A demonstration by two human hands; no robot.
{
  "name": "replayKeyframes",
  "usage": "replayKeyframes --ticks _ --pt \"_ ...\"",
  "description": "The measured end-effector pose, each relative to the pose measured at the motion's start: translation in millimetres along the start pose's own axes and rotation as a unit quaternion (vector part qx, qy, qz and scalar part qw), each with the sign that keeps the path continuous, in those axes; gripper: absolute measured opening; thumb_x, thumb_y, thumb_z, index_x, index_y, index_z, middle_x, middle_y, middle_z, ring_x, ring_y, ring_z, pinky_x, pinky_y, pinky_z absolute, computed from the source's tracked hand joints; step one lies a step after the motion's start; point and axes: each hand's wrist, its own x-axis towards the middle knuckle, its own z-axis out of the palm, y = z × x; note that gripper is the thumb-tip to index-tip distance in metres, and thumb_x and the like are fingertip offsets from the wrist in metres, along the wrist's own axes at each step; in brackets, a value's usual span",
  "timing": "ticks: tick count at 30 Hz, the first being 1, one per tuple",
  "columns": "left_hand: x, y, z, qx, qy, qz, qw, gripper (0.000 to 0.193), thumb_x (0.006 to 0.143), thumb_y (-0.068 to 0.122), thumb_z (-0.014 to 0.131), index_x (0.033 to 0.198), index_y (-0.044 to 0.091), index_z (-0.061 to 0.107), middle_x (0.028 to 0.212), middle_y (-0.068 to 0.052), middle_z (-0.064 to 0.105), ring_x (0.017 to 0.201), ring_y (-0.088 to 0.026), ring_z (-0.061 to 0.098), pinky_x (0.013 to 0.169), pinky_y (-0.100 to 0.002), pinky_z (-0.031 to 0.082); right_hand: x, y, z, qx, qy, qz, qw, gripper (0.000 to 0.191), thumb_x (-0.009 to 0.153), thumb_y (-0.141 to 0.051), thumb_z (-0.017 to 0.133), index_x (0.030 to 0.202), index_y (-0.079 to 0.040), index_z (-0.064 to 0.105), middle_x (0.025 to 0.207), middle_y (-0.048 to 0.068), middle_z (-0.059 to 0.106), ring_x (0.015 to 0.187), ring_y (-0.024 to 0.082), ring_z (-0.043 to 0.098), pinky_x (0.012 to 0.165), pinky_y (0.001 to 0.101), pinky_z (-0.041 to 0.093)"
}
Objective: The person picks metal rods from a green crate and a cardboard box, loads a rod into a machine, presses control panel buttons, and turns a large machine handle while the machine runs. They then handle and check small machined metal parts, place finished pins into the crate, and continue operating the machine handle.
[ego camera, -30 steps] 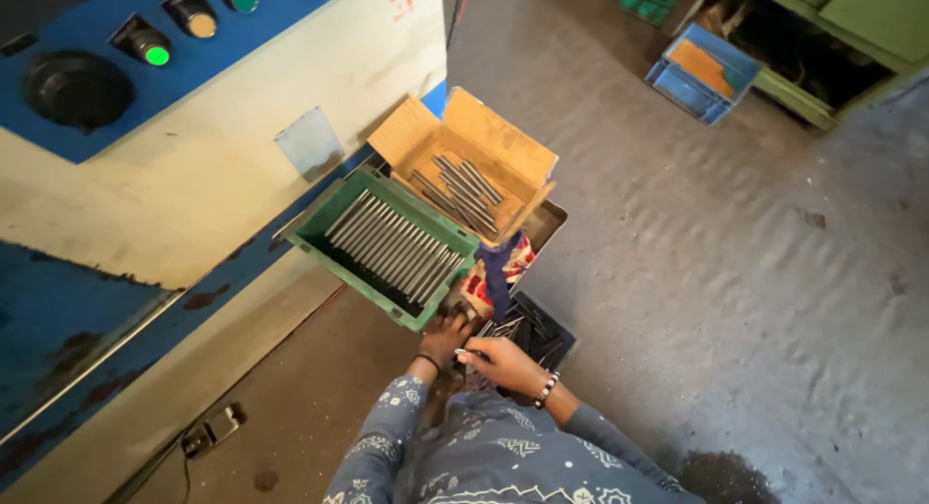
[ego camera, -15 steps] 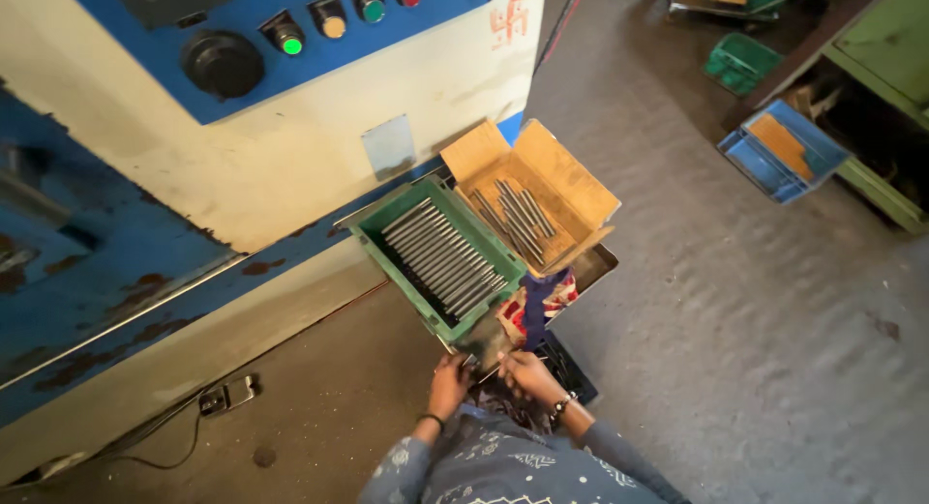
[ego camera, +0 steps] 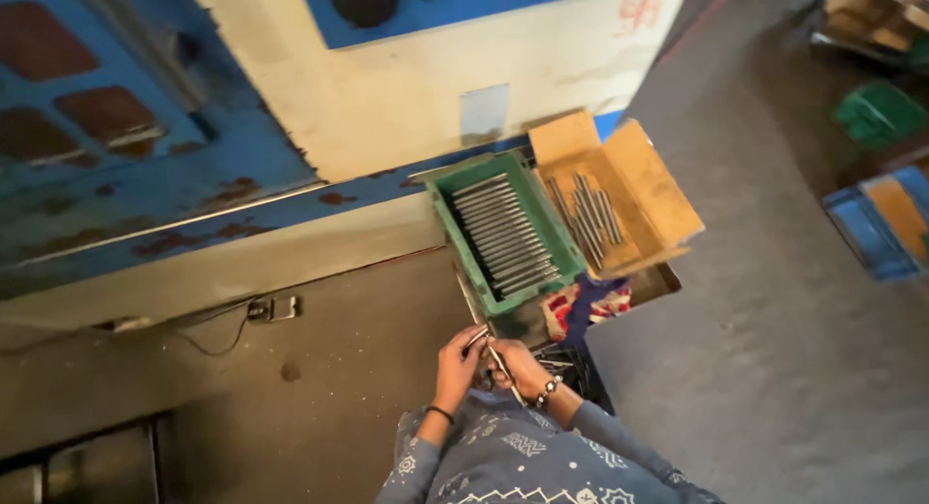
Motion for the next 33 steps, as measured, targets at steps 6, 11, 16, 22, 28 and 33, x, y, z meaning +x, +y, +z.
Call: replayKeyframes --ticks 6,11,16,22,28,33 --pt "-11.4 -0.4 -1.8 0.073 0.084 0.02 0.994 0.025 0.092 0.011 0.069 0.117 0.009 0.076 0.104 -0.014 0.077 0.089 -0.026 0.075 0.08 -0.035 0.059 5.9 8.8 12.3 0.013 0.025 -0.038 0.999 0.028 0.106 -0.035 0.05 0.088 -0.014 0.054 0.065 -0.001 0.05 0.044 0.009 0.04 0.036 0.0246 0.025" --pt "-13.5 15.6 -6.0 0.089 0.054 0.085 0.991 0.029 0.092 0.007 0.067 0.12 0.009 0.075 0.106 -0.015 0.076 0.095 -0.03 0.074 0.082 -0.036 0.058 -2.7 8.7 8.5 0.034 0.012 -0.047 0.998 0.028 0.105 -0.034 0.05 0.089 -0.011 0.057 0.065 -0.002 0.051 0.043 0.007 0.038 0.036 0.0243 0.026" --pt "-14.7 39.2 -9.0 0.157 0.117 0.229 0.954 0.032 0.093 0.001 0.062 0.124 0.006 0.07 0.117 -0.016 0.073 0.109 -0.032 0.071 0.094 -0.04 0.056 -3.6 10.5 9.4 -0.038 0.04 -0.197 0.979 0.028 0.105 -0.029 0.052 0.087 -0.009 0.059 0.066 -0.002 0.053 0.043 0.006 0.038 0.036 0.0224 0.025" --pt "-17.5 64.5 -17.6 0.147 0.144 0.169 0.964 0.031 0.094 -0.002 0.061 0.121 0.005 0.074 0.119 -0.014 0.076 0.099 -0.028 0.073 0.09 -0.037 0.057 -8.9 -13.9 -14.7 0.276 -0.1 -0.112 0.949 0.022 0.101 -0.03 0.056 0.087 -0.014 0.057 0.067 -0.006 0.051 0.049 0.003 0.043 0.038 0.0189 0.03" --pt "-24.9 112.9 -59.0 0.039 0.142 0.172 0.974 0.035 0.097 -0.006 0.057 0.129 0.002 0.068 0.132 -0.014 0.07 0.118 -0.025 0.071 0.101 -0.035 0.057 -62.0 -96.5 -41.2 0.115 -0.027 -0.278 0.953 0.022 0.106 -0.032 0.055 0.101 -0.011 0.06 0.069 -0.005 0.044 0.054 0.007 0.041 0.047 0.0224 0.032" --pt "-14.4 172.7 -55.8 0.067 0.101 0.249 0.961 0.037 0.094 -0.011 0.063 0.128 0.003 0.069 0.134 -0.013 0.069 0.126 -0.029 0.069 0.107 -0.038 0.055 -94.3 -89.7 29.1 -0.052 -0.1 -0.278 0.954 0.028 0.109 -0.028 0.05 0.105 -0.003 0.061 0.073 -0.001 0.049 0.055 0.008 0.042 0.048 0.023 0.034"
